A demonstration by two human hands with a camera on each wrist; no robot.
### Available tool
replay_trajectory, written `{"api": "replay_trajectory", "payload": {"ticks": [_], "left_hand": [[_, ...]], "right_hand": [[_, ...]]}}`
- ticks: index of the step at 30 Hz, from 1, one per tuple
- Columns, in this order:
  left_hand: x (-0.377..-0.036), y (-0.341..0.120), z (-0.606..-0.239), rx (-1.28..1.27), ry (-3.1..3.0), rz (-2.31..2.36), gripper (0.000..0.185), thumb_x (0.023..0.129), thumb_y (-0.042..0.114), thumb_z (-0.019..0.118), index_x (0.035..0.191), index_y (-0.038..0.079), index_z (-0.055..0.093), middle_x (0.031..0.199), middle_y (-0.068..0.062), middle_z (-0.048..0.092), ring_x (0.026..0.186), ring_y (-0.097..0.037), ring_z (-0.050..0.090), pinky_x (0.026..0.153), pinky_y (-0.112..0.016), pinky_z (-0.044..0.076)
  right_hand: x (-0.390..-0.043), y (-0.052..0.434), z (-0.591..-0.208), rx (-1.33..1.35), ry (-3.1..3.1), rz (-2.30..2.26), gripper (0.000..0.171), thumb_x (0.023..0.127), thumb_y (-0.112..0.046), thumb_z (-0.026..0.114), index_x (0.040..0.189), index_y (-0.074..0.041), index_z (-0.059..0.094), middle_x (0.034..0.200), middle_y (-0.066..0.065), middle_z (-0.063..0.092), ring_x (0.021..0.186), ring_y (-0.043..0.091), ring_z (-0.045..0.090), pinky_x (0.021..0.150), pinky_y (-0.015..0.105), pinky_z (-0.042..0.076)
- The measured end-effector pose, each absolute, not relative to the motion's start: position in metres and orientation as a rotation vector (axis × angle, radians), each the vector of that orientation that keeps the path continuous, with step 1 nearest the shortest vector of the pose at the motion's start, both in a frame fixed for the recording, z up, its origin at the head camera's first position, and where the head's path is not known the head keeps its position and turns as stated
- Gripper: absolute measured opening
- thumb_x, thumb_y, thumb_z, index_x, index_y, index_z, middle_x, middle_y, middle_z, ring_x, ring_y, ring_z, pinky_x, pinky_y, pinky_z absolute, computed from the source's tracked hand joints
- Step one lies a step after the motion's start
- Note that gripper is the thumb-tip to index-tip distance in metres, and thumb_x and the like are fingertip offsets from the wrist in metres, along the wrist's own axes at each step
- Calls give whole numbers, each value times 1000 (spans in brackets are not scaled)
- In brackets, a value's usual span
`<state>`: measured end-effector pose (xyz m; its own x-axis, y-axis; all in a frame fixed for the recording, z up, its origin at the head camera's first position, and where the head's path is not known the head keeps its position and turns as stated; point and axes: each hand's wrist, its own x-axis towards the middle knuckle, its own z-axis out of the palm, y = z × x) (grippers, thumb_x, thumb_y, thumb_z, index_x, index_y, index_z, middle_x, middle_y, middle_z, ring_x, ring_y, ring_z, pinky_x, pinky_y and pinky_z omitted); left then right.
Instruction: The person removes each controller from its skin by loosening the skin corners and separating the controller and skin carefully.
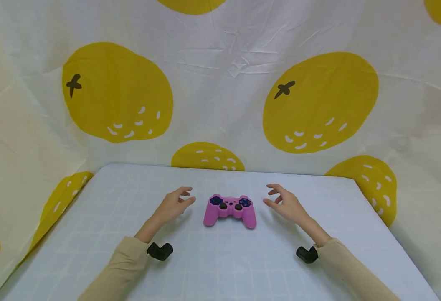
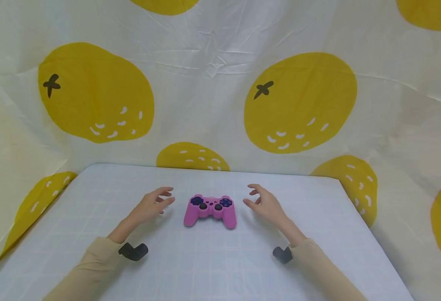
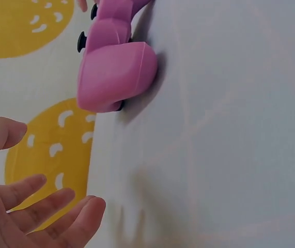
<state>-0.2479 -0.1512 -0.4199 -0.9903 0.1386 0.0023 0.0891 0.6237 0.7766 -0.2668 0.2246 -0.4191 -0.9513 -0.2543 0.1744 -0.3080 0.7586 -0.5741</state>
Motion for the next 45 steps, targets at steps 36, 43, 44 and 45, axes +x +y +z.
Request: {"api": "replay_trajectory", "payload": {"ticks": [36, 43, 44, 45], "left_hand": [[-267, -114, -429, 51, 2484, 1364, 50, 96, 41, 54, 130, 4, 56, 118, -12, 64, 84, -16, 66, 74, -31, 58], [-270, -110, -432, 39, 2445, 1377, 48, 95, 42, 55, 123, 3, 62, 113, -9, 67, 83, -15, 67, 73, -31, 58], [-270, -109, -433, 45, 2443, 1380, 48, 95, 41, 56, 123, 3, 62, 112, -9, 68, 83, -15, 67, 73, -31, 58], [-270, -109, -433, 50, 2441, 1382, 47, 95, 41, 56, 123, 3, 62, 112, -9, 68, 82, -15, 67, 73, -31, 58]], "right_hand": [[-275, 190, -426, 361, -3020, 1553, 59, 92, -34, 63, 139, -6, 43, 122, 19, 59, 89, 20, 67, 70, 33, 58], [-268, 184, -417, 363, -3036, 1581, 60, 93, -32, 62, 140, -2, 39, 121, 23, 59, 87, 24, 68, 71, 38, 58], [-268, 184, -417, 353, -3040, 1583, 60, 93, -32, 62, 140, -2, 40, 120, 23, 59, 87, 24, 68, 71, 38, 58], [-268, 183, -417, 340, -3045, 1582, 60, 93, -32, 62, 140, -2, 40, 120, 23, 59, 86, 23, 68, 71, 37, 58]]}}
